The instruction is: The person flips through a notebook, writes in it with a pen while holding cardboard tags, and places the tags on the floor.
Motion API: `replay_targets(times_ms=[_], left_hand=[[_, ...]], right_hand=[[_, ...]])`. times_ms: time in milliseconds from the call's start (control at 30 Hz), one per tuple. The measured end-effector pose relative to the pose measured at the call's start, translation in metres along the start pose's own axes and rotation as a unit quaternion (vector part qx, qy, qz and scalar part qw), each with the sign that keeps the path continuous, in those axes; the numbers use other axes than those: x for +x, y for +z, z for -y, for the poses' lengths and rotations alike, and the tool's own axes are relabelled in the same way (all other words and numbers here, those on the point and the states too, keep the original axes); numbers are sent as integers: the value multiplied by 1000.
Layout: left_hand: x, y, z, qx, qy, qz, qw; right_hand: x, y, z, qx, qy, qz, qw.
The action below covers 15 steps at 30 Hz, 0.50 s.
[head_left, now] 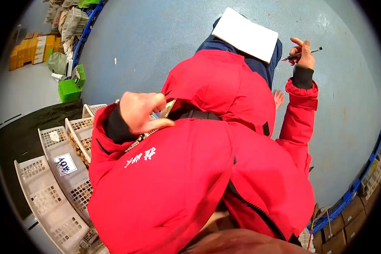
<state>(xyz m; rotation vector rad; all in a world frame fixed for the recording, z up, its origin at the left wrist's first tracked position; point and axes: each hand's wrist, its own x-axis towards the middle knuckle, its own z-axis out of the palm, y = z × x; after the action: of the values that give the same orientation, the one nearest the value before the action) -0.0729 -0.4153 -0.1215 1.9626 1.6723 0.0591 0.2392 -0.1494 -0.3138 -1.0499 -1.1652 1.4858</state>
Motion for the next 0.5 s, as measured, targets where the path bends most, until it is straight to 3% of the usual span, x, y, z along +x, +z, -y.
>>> replay_targets(times_ms=[100,200,467,500], left_hand=[[2,37,-5,149,-18,-80,985],[-11,32,-1,187,-26,-8,982],[-36,-57,8,58,4,36,998],[-42,-70,4,33,4,-8,999]], right_hand=[[1,2,-4,-6,10,-2,1000],[6,-4,-10,-29,18,-1,999],[7,-8,-11,23,27,-19,999],[8,-10,-13,35,20,-23,999]])
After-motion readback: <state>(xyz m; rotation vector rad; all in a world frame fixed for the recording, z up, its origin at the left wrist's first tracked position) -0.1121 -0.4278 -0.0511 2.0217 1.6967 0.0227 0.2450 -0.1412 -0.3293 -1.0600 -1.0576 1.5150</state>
